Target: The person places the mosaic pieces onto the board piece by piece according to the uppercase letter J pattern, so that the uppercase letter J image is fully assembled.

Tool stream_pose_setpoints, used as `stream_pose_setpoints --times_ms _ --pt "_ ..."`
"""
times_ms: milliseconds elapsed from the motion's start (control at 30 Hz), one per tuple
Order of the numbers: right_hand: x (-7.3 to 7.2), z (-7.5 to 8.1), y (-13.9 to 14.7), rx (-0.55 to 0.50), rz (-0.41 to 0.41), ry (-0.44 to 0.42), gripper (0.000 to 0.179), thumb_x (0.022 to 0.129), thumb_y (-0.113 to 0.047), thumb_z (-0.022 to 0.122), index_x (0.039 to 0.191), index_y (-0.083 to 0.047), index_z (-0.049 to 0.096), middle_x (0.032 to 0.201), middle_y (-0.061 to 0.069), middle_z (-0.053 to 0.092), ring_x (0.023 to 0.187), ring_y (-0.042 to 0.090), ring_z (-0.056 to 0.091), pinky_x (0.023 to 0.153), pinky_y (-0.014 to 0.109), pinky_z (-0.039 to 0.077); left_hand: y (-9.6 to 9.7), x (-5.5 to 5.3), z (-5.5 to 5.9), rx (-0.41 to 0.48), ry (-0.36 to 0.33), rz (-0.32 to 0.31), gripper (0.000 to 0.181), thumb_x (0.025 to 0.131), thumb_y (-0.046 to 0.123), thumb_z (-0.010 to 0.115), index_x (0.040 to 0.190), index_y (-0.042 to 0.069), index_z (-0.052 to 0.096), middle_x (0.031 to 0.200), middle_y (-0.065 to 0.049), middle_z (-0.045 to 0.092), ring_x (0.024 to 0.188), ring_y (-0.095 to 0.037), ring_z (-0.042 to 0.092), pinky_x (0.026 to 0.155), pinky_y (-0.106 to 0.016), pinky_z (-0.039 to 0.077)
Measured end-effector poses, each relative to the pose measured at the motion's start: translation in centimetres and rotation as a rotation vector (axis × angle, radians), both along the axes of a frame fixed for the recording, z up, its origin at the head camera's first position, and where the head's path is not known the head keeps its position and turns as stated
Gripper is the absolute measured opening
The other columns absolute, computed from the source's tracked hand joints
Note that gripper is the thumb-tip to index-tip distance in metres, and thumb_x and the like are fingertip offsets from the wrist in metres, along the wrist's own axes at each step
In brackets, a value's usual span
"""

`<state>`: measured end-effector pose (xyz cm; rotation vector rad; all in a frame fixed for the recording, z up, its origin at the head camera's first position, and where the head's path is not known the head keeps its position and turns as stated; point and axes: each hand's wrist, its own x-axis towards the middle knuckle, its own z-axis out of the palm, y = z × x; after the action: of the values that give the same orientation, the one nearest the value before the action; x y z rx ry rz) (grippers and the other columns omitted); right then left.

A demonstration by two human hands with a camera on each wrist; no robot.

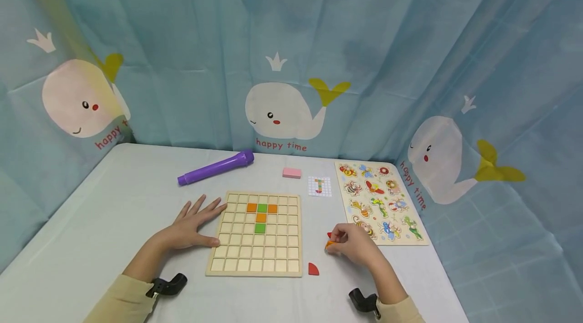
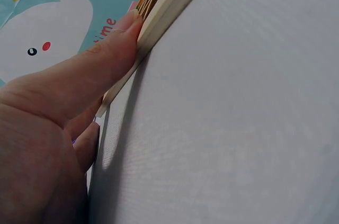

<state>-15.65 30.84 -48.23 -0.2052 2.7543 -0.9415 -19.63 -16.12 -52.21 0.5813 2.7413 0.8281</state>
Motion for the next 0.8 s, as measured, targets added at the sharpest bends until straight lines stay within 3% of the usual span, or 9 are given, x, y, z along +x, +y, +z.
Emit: stream_pose_setpoints --times_ms 333,600,800 --pt "-1.5 0.9 -2.6 -0.06 0.06 0.061 0.022 0.081 -0.03 0.085 0.081 -0.02 0.066 0.072 -0.006 0.061 0.064 0.01 0.053 0.054 0.023 0.044 0.1 0.1 0.2 0.005 0.0 -0.005 0.105 0.073 0.067 0.077 0.159 0.025 0.033 0.169 -0.008 0.02 0.155 -0.044 -0.007 0.121 -0.065 -0.013" --pt "-3.0 1.1 -5.9 -0.113 0.107 0.073 0.007 0.088 -0.021 0.079 0.089 -0.02 0.073 0.081 -0.007 0.067 0.068 0.014 0.056 0.057 0.024 0.047 0.1 0.1 0.2 0.007 0.002 -0.007 0.105 0.074 0.066 0.078 0.159 0.025 0.033 0.169 -0.008 0.02 0.155 -0.044 -0.006 0.121 -0.065 -0.013" --pt "-3.6 1.0 -8.3 -0.153 0.114 0.076 0.007 0.087 -0.02 0.08 0.088 -0.021 0.073 0.087 -0.007 0.069 0.069 0.015 0.056 0.056 0.025 0.047 0.0 0.1 0.2 0.004 0.001 -0.006 0.105 0.073 0.067 0.077 0.159 0.025 0.033 0.169 -0.008 0.019 0.155 -0.044 -0.006 0.121 -0.065 -0.013"
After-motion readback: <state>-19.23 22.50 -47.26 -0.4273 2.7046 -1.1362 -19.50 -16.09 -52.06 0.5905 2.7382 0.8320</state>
